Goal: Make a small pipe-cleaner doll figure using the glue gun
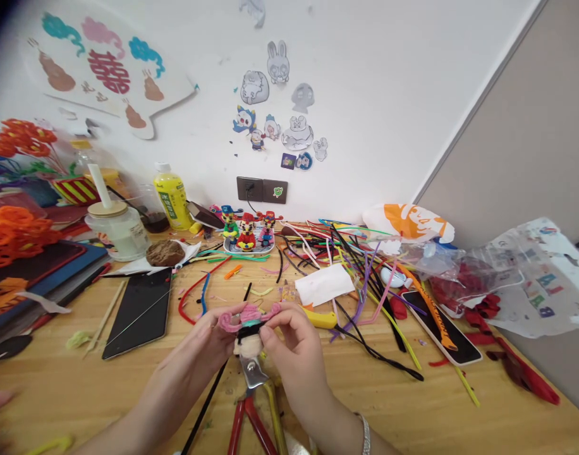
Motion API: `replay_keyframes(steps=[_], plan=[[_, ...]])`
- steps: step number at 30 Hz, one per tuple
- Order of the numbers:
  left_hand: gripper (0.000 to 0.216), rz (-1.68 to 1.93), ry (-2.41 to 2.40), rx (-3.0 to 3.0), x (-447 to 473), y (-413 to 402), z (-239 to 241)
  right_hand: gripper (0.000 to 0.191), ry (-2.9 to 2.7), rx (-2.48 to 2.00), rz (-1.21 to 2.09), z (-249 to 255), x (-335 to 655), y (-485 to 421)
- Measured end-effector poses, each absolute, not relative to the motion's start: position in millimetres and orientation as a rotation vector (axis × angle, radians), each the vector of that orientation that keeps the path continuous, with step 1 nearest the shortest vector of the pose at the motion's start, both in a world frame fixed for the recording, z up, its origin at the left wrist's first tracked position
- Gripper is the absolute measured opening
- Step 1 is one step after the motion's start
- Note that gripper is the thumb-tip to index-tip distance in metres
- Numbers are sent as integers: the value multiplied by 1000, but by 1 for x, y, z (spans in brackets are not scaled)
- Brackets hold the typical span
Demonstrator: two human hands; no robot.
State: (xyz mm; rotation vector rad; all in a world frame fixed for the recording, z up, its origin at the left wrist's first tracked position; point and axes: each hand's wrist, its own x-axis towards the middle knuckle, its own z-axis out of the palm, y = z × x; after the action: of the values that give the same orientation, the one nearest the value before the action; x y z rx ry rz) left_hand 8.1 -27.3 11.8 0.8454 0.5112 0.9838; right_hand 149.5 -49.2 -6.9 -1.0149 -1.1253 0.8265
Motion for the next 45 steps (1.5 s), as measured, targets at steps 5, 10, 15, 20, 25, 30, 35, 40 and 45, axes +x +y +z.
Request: replay_keyframes(steps=[5, 10, 15, 20, 25, 30, 35, 40, 45], plan=[[27, 1029, 451, 845, 12, -28, 9, 1, -1141, -1073, 691, -8, 151, -49], [32, 1021, 386, 845, 14, -23, -3, 13, -1061, -1168, 629, -8, 149, -51], [37, 1028, 330, 868, 14, -21, -11, 12, -1102, -1188, 549, -9, 151, -53], [37, 1033, 352, 946, 13, -27, -9, 18, -1262, -1158, 487, -10, 153, -53], [41, 1014, 374, 978, 11, -26, -11, 20, -1279, -1167, 500, -11, 152, -53], [41, 985, 424, 1025, 7, -29, -2, 20, -1269, -1159, 512, -10, 152, -52], [41, 985, 469, 1053, 6, -33, 4, 19, -1261, -1153, 511, -7, 151, -52], [46, 994, 453, 1043, 6, -31, -1, 18, -1244, -1139, 523, -7, 151, -52], [44, 985, 450, 1076, 5, -32, 1, 18, -1258, -1136, 558, -7, 150, -51]])
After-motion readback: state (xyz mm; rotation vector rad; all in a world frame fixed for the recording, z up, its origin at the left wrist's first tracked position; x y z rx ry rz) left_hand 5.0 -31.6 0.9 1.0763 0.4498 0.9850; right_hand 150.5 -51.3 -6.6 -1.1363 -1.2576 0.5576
